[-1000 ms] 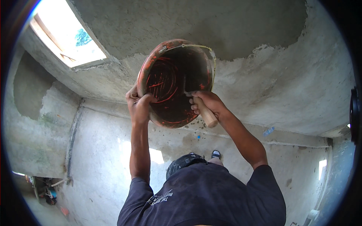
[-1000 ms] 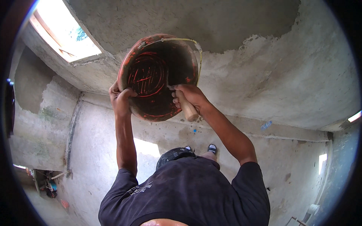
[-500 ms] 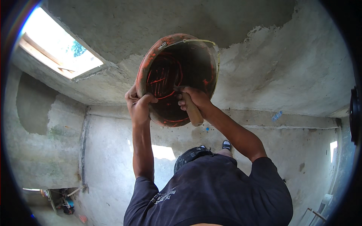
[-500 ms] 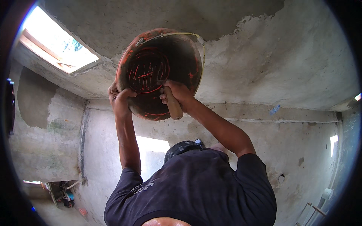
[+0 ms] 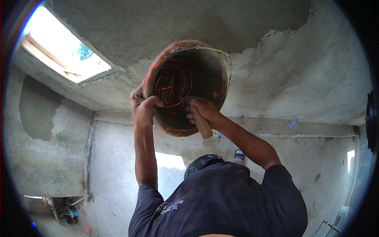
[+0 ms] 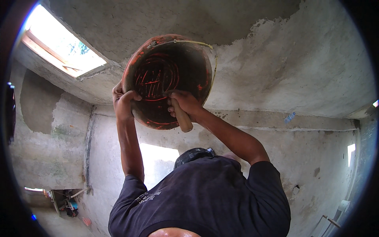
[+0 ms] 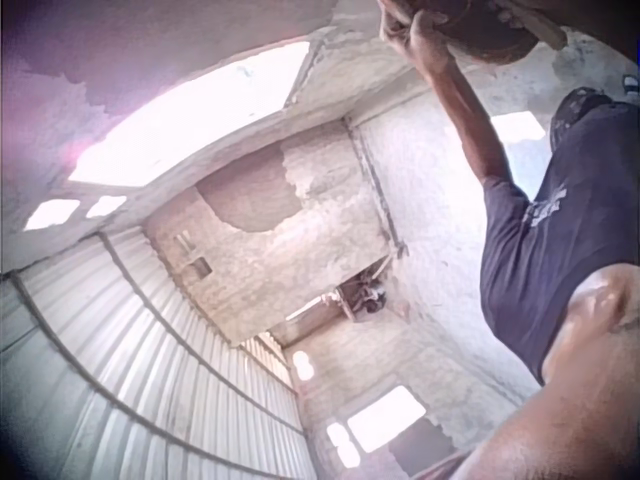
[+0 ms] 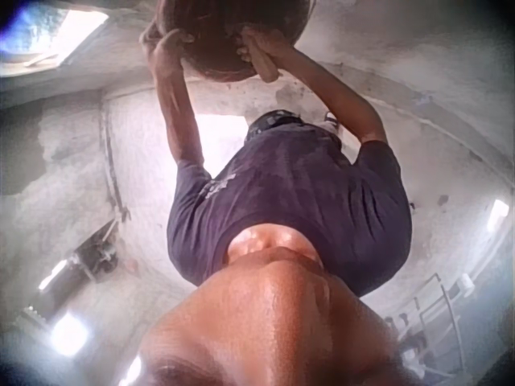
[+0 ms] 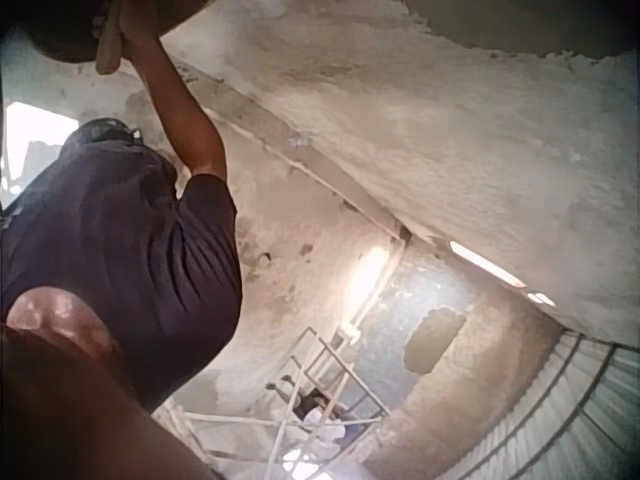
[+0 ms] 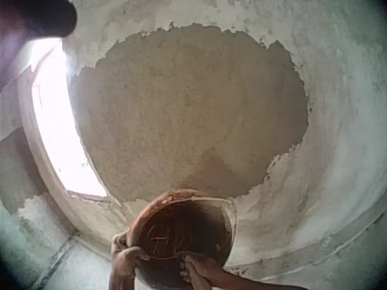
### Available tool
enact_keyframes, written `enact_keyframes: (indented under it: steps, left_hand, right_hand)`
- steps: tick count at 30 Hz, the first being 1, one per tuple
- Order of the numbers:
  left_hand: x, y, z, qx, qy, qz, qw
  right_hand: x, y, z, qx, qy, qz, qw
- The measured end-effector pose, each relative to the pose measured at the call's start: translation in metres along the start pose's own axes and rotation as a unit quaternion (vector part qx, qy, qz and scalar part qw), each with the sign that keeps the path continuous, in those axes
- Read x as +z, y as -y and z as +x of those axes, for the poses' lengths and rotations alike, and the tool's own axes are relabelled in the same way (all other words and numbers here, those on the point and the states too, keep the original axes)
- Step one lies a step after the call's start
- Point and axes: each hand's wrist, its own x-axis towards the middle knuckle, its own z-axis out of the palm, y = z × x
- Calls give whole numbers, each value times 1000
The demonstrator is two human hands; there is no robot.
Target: The person applies plaster mix from a bucket onto a concrete wall using a trowel.
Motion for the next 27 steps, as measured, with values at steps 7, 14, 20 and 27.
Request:
enact_keyframes:
  steps: [7, 14, 20, 27]
  left_hand:
    - [2, -2, 2, -6, 12, 10, 1000]
    - [-8, 2, 4, -15, 29, 40, 999]
    - [-12, 1, 7, -18, 56, 51, 997]
    - [-25, 8, 9, -47, 54, 67, 995]
  right_hand:
    - [7, -7, 4, 5, -14, -6, 1000]
    - [10, -7, 5, 12, 13, 8, 1000]
    - [8, -14, 8, 21, 38, 23, 999]
    - [1, -27, 13, 33, 56, 54, 996]
